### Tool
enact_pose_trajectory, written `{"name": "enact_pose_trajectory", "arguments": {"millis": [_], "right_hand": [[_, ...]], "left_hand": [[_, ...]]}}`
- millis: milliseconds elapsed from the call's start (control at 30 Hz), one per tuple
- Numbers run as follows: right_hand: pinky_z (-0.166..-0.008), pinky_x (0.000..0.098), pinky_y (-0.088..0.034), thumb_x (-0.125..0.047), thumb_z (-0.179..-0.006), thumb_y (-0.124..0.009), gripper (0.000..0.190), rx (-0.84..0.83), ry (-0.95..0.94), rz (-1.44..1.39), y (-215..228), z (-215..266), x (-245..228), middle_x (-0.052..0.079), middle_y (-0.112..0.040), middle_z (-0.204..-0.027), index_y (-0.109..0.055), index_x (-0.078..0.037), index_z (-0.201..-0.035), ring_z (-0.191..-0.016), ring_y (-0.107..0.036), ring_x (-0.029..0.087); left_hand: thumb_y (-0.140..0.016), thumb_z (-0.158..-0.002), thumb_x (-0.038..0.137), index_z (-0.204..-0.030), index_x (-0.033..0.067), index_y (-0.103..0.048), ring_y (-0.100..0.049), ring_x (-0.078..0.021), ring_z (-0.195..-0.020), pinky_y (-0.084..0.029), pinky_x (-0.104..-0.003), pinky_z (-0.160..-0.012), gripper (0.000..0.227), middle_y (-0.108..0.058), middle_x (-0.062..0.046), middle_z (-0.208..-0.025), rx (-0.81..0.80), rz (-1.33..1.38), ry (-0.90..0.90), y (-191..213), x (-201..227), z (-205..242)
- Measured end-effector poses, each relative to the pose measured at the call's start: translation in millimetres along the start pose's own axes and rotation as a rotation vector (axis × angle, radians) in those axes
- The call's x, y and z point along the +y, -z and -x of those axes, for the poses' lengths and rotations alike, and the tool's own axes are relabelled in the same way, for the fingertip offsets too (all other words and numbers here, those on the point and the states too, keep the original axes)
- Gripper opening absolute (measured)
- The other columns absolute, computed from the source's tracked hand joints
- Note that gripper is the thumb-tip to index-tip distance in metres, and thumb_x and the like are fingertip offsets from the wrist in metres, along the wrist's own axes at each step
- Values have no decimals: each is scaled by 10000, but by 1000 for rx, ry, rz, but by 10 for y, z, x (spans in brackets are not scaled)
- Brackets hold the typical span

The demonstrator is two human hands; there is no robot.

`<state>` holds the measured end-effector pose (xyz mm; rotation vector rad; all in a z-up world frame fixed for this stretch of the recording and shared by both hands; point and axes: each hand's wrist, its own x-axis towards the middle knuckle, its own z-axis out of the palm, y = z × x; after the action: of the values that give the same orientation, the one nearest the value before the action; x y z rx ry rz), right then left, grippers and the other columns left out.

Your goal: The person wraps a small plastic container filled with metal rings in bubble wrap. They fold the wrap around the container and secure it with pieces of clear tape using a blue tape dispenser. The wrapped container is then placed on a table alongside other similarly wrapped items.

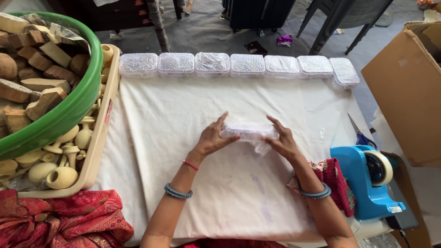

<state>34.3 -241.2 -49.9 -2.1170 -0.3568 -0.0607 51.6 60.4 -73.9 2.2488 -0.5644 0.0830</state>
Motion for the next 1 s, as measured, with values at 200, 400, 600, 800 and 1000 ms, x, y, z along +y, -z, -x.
{"name": "enact_pose_trajectory", "arguments": {"millis": [200, 400, 600, 800, 1000], "right_hand": [[-455, 368, -448, -813, -961, -182, 1030, 30, -496, -132, 67, 45, 146, 180, -617, -587, -686, 37, -669, -479, -561, 198], [-529, 406, -621, -724, -942, -365, 726, 5, -602, -39, 208, -18, 81, 188, -764, -832, -613, -145, -1302, -639, -768, 249], [-755, 396, -634, -301, -1028, -682, 296, 366, -15, 489, 404, 97, 31, 107, -767, -1043, -731, -55, -1183, -908, -772, 238], [-972, 381, -578, -146, -858, -792, 373, 183, 228, 302, 308, 88, -301, 125, -689, -1267, -726, -63, -1215, -1181, -651, 293], [-995, 419, -517, -173, -829, -830, 446, 262, 278, 485, 36, 28, -358, 131, -678, -1253, -717, -35, -1237, -1203, -572, 310]], "left_hand": [[-433, -998, 756, -914, -46, -605, -696, -155, -536, -542, -310, -532, 824, -631, -128, -628, -128, 443, 418, 88, 394, 39], [-550, -967, 605, -1182, 5, -568, -605, -144, -467, -518, -286, -480, 637, -654, -74, -632, -9, 622, 585, 62, 336, 51], [-627, -973, 349, -1424, 79, -537, -690, -180, -646, -574, -332, -655, 533, -727, -69, -865, 182, 149, 362, 127, 498, 355], [-690, -741, 12, -1477, 166, -522, -432, -258, -1402, -390, -440, -1162, 770, -461, -58, -1498, 13, -382, -204, 194, 876, 635], [-762, -729, 59, -1329, 126, -613, -413, -278, -1404, -249, -526, -1210, 622, -490, -94, -1465, 58, -306, -296, 90, 922, 503]]}}
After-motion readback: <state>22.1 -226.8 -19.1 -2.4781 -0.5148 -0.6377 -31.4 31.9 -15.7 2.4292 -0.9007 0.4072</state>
